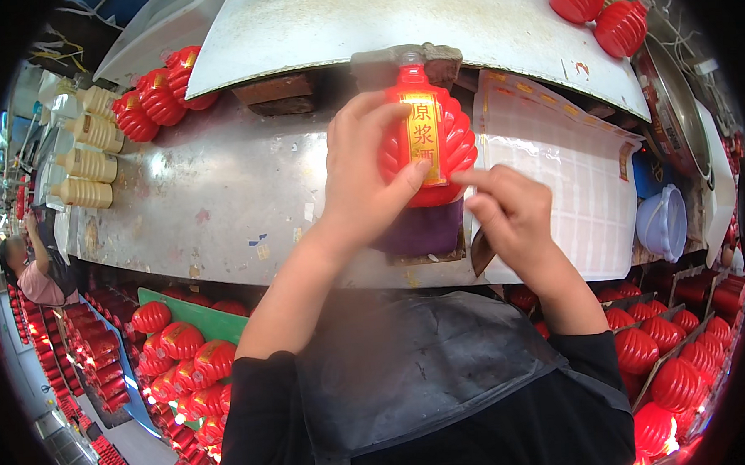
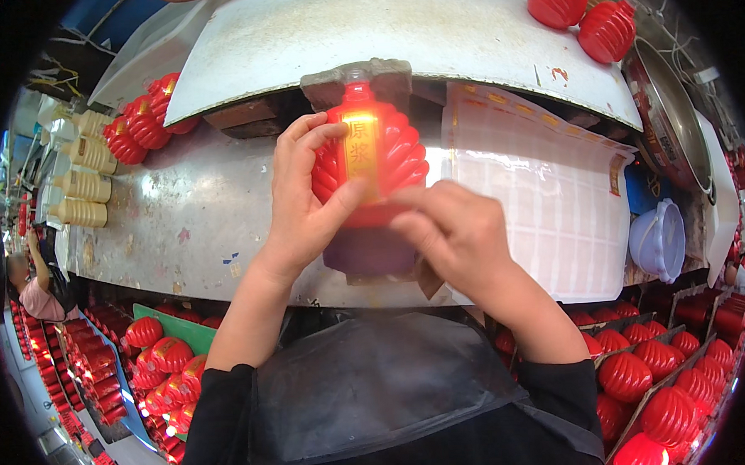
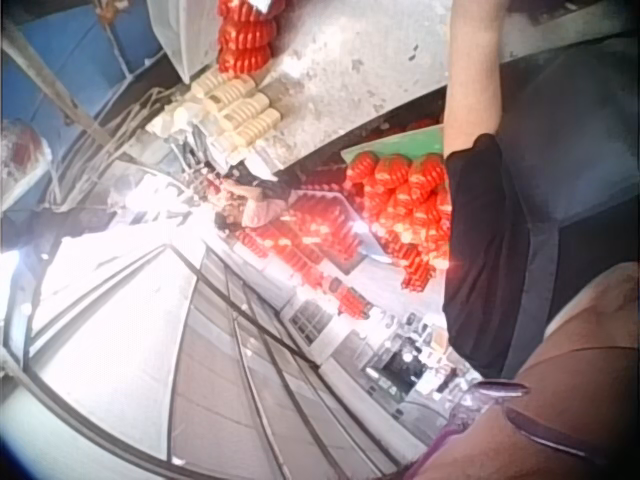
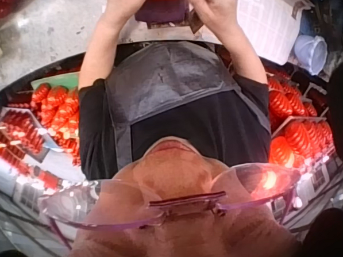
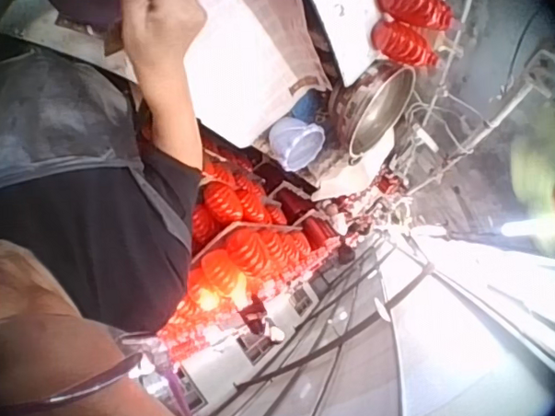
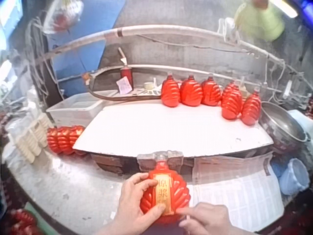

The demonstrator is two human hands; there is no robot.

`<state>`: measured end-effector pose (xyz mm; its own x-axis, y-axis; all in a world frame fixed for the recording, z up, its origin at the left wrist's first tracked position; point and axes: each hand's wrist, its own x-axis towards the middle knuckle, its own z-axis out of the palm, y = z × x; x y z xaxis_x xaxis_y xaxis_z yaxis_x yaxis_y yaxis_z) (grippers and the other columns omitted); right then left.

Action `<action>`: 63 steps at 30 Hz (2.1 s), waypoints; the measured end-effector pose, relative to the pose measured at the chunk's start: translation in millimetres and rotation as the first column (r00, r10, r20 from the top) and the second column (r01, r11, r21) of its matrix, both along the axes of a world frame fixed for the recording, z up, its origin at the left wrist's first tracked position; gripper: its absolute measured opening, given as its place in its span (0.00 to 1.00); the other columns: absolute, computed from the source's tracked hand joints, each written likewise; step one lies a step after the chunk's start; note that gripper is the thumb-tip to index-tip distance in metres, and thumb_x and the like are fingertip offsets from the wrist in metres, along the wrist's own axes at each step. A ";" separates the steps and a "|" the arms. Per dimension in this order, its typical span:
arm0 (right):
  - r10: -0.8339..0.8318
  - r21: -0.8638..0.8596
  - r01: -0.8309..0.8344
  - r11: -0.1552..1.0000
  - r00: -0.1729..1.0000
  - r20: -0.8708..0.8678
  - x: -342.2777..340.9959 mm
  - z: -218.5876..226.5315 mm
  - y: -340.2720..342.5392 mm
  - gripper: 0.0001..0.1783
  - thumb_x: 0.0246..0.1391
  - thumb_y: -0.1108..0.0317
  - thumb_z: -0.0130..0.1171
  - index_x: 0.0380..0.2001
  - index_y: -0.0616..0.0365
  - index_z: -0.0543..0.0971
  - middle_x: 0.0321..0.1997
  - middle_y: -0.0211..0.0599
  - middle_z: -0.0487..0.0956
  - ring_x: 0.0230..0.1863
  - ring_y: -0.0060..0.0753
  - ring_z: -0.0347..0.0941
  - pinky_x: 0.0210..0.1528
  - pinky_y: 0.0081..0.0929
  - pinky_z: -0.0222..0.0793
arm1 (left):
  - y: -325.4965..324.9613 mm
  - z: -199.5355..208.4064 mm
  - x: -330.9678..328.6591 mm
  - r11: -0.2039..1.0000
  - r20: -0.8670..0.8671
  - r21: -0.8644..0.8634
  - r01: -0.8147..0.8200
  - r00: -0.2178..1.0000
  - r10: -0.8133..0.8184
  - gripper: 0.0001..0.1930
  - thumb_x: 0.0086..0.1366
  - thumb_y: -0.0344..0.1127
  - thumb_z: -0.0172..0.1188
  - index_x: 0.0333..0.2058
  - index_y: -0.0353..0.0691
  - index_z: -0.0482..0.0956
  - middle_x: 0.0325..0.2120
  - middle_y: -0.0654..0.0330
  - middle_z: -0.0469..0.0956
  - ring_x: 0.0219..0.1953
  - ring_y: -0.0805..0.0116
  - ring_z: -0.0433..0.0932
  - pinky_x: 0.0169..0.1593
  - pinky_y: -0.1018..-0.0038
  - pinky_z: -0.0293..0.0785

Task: The person repeatedly picks up red ribbed bottles, applies gold labels to their sides, and places them on a nearby surface. The person handles the bottles one at a time, smoothing the labels with their fingers.

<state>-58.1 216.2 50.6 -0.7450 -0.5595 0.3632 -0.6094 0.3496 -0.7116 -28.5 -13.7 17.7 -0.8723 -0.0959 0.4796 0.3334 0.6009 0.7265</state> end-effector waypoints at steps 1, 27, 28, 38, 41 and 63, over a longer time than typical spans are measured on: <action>-0.025 -0.052 0.031 0.998 0.994 0.107 -4.2 5.1 -0.9 0.16 0.68 0.60 0.62 0.43 0.64 0.87 0.26 0.32 0.76 0.26 0.23 0.70 0.30 0.24 0.64 | -1.5 -0.7 1.5 1.000 0.015 -0.005 0.017 1.000 -0.017 0.32 0.59 0.41 0.71 0.60 0.39 0.75 0.64 0.47 0.67 0.67 0.47 0.66 0.69 0.56 0.64; 0.090 0.028 -0.093 0.995 0.780 -0.619 4.1 -8.4 -3.3 0.12 0.45 0.76 0.67 0.36 0.60 0.85 0.42 0.42 0.87 0.44 0.42 0.86 0.45 0.35 0.82 | -6.0 -19.4 2.8 0.993 -0.044 0.098 0.058 0.998 -0.054 0.25 0.74 0.38 0.54 0.66 0.37 0.71 0.70 0.44 0.65 0.73 0.43 0.63 0.74 0.55 0.58; 0.142 0.065 -0.131 0.989 0.744 -0.653 7.4 -9.8 -3.2 0.12 0.45 0.74 0.66 0.37 0.60 0.86 0.43 0.41 0.87 0.45 0.41 0.86 0.46 0.34 0.82 | -5.2 -19.7 3.0 0.993 -0.044 0.107 0.056 0.998 -0.052 0.25 0.74 0.38 0.54 0.66 0.37 0.71 0.70 0.43 0.65 0.73 0.43 0.63 0.74 0.55 0.58; 0.022 0.047 0.007 0.999 0.805 -0.593 18.7 2.5 -25.3 0.12 0.45 0.77 0.67 0.36 0.59 0.86 0.44 0.43 0.87 0.45 0.44 0.86 0.44 0.37 0.81 | -4.7 -18.1 6.0 0.905 0.030 0.413 0.106 0.991 -0.129 0.23 0.78 0.39 0.47 0.66 0.34 0.72 0.73 0.46 0.62 0.76 0.50 0.59 0.77 0.60 0.54; 0.171 0.135 -0.109 0.985 0.749 -0.640 30.5 3.0 -36.8 0.11 0.47 0.76 0.65 0.37 0.60 0.86 0.44 0.42 0.87 0.45 0.44 0.86 0.45 0.38 0.80 | -5.1 -14.5 6.4 0.897 0.047 0.430 0.104 0.989 -0.138 0.23 0.79 0.38 0.46 0.66 0.35 0.73 0.74 0.47 0.61 0.76 0.52 0.59 0.76 0.61 0.54; -0.133 -0.106 0.110 0.988 0.958 -0.255 -5.0 2.0 -24.7 0.15 0.55 0.72 0.72 0.46 0.57 0.82 0.30 0.44 0.86 0.25 0.41 0.83 0.29 0.31 0.76 | 2.3 -24.2 4.2 0.919 0.079 0.390 0.050 0.993 -0.087 0.39 0.67 0.41 0.64 0.71 0.31 0.60 0.72 0.42 0.61 0.74 0.45 0.60 0.76 0.57 0.56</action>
<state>-63.1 191.4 52.6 -0.6779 -0.4270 0.5984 -0.7349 0.3747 -0.5652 -24.3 -11.5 -6.6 -0.9220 -0.1962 0.3337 0.2836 0.2444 0.9273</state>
